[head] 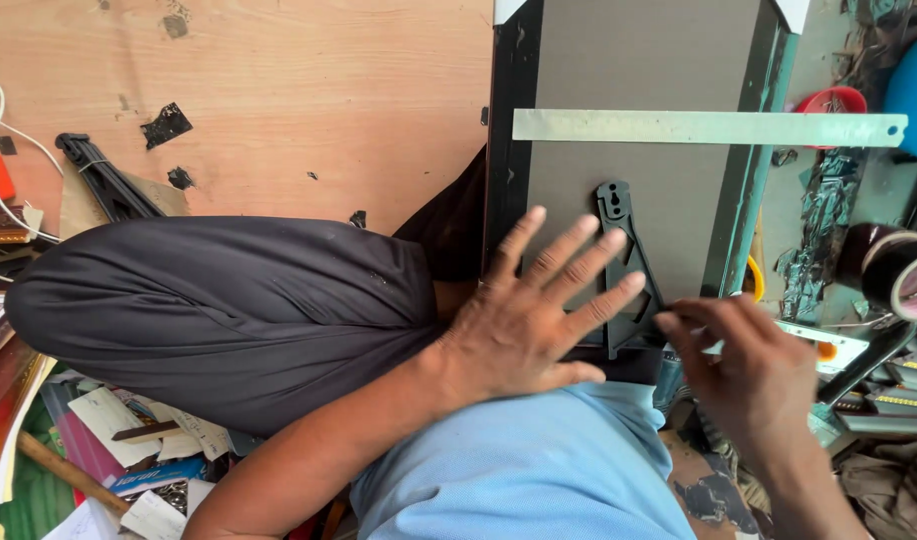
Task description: The recorder is shown applying protective cardboard corners and attaching a back stand to a picture frame.
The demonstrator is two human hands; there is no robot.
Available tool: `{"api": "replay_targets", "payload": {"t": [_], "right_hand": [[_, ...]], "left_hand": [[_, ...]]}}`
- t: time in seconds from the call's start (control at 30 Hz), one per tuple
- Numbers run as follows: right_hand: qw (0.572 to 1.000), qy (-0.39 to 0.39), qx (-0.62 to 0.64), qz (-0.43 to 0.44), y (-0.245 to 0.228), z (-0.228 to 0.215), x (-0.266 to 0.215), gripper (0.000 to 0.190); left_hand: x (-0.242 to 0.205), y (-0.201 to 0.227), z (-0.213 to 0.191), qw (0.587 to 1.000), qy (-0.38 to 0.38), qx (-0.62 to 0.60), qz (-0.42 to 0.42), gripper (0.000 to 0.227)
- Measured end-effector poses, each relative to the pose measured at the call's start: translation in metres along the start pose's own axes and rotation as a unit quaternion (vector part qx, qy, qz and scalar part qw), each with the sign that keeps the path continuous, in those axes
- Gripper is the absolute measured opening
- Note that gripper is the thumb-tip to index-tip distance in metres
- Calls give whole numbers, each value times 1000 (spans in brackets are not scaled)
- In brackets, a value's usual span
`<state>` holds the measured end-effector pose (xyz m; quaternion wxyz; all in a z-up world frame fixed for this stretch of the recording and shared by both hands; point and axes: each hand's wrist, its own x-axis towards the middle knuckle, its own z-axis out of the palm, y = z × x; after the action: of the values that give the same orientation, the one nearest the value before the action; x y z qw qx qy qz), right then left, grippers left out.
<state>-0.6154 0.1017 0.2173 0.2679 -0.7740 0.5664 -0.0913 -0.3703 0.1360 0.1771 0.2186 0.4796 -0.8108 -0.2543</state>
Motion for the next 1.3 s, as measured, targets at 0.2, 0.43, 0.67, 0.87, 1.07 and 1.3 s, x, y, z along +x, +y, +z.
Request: {"api": "replay_targets", "payload": {"t": [0.2,0.43,0.67,0.87,1.07,1.3], "right_hand": [[998,-31,-36,-39,-6,12,-14,28],[967,-16,-112,-226,30,22,-24,48],[963,29,-100,-249,43,24,-7,50],[952,38,-113,-282,43,24,-2,46],[945,47,-128,-297,45,25,-6,47],[947,49,-111,-298,44,29,-10,47]], "left_hand": [[3,2,10,997,-62,43,9,93],[5,-5,13,997,-54,48,22,86],[18,-24,5,997,-39,58,34,92],[20,-26,3,997,-48,56,33,93],[19,-26,5,997,-47,55,35,92],[18,-29,6,997,-48,52,42,91]]}}
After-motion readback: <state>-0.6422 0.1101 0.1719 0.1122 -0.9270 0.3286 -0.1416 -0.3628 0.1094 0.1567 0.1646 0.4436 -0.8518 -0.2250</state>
